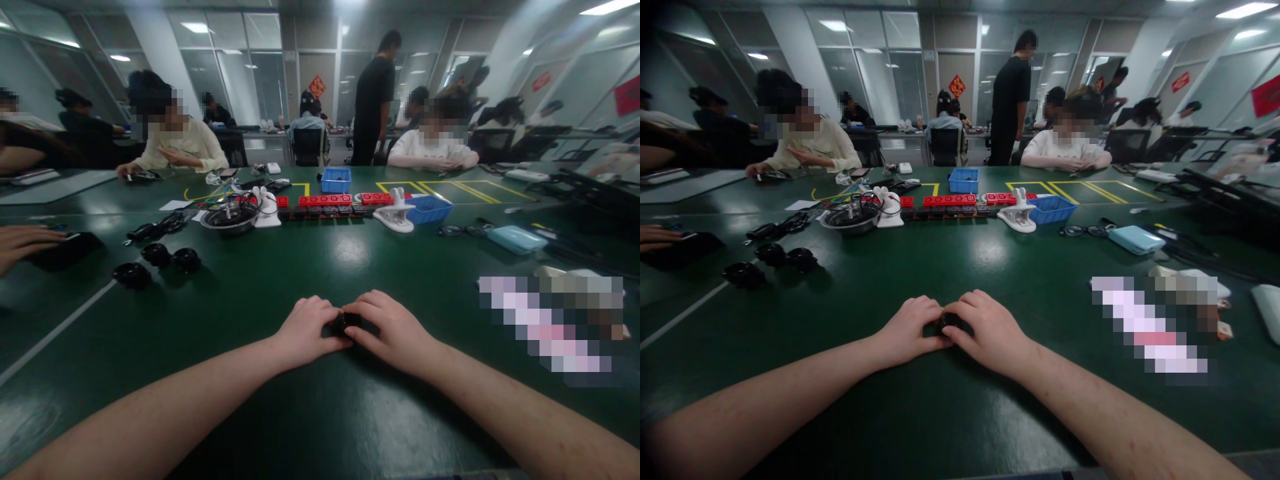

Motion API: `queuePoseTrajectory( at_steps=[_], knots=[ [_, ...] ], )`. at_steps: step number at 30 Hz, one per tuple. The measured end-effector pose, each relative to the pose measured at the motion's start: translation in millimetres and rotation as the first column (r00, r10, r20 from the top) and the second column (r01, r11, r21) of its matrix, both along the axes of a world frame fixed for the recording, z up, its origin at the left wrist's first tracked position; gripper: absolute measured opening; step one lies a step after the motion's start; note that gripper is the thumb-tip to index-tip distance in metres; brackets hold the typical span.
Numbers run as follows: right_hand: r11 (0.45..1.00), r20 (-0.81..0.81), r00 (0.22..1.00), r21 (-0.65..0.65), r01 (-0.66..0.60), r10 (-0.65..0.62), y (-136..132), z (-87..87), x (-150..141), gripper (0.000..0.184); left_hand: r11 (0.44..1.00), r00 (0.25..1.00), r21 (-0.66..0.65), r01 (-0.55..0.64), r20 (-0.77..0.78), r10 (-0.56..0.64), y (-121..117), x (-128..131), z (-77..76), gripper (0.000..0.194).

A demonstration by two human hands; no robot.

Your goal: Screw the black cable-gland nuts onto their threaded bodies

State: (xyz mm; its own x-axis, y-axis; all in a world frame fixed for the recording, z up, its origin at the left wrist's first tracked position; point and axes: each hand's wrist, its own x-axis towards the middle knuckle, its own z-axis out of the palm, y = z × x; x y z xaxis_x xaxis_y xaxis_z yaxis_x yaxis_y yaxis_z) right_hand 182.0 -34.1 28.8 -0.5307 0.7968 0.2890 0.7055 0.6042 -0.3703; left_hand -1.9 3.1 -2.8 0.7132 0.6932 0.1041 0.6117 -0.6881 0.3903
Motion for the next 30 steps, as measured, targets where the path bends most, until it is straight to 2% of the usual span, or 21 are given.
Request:
queuePoseTrajectory(
  at_steps=[16, 30],
  knots=[
    [0.998, 0.000, 1.000, 0.062, 0.008, -0.008, -0.9, -3.0, -0.1, 0.021, 1.000, 1.000, 0.014, -0.004, -0.008, 0.004, 0.4, 0.7, -1.9, 0.034],
    [0.999, 0.015, 1.000, 0.044, -0.003, 0.002, -2.9, -1.2, -0.6, 0.025, 1.000, 1.000, 0.006, -0.001, 0.009, 0.001, -0.1, -0.6, -1.4, 0.036]
  ],
)
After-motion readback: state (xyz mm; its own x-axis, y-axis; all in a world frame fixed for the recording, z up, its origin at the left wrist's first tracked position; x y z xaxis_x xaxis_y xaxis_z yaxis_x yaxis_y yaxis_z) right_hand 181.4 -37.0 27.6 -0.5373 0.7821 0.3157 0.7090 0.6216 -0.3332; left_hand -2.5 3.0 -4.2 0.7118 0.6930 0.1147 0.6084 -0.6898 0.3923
